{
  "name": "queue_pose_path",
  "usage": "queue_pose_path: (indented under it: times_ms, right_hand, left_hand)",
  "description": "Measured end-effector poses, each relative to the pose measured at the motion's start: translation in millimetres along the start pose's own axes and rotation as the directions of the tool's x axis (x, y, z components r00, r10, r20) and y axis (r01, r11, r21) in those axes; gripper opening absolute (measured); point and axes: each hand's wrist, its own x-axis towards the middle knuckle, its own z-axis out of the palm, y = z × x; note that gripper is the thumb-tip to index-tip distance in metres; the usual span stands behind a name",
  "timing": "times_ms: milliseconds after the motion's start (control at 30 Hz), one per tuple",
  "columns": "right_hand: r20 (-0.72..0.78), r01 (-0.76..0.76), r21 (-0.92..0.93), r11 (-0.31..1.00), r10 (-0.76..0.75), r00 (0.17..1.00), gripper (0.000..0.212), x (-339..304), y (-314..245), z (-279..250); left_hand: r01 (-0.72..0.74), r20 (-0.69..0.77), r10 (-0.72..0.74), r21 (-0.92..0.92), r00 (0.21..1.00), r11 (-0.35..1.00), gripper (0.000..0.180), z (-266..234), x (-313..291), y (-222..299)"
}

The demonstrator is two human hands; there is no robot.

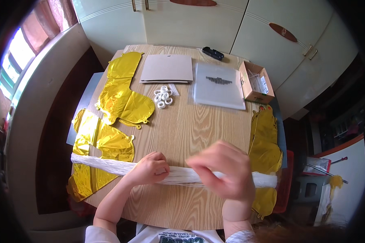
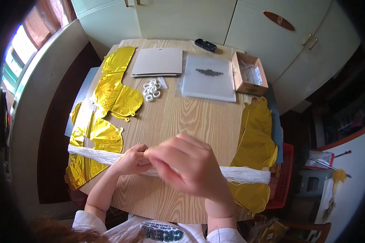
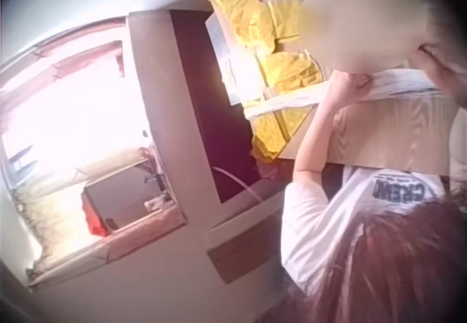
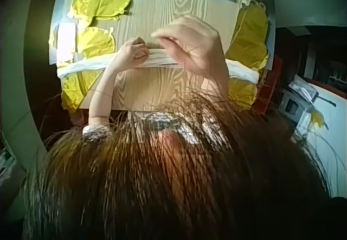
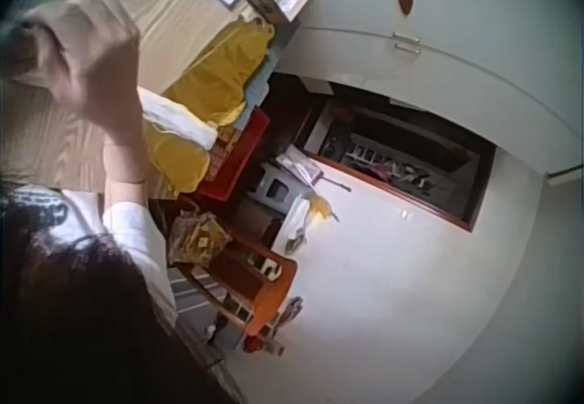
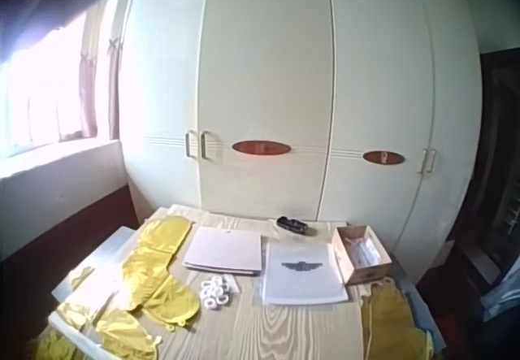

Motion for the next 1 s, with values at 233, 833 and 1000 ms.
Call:
queue_pose_path:
  times_ms: [233,833,1000]
  right_hand:
    - [0.565,-0.136,-0.448,0.884,0.398,0.723,0.011,-23.6,70.0,51.1]
    - [0.753,-0.219,-0.376,0.9,0.435,0.493,0.016,-24.6,85.7,78.6]
    - [0.743,-0.186,-0.329,0.926,0.375,0.555,0.016,-25.8,87.9,78.8]
  left_hand:
    - [-0.02,-0.011,0.019,-0.052,1.0,0.998,0.01,-1.4,-0.9,-0.4]
    - [-0.013,0.004,0.014,-0.067,1.0,0.998,0.012,0.3,-3.6,-1.1]
    - [-0.028,-0.005,0.028,-0.048,1.0,0.998,0.012,1.5,-3.3,0.3]
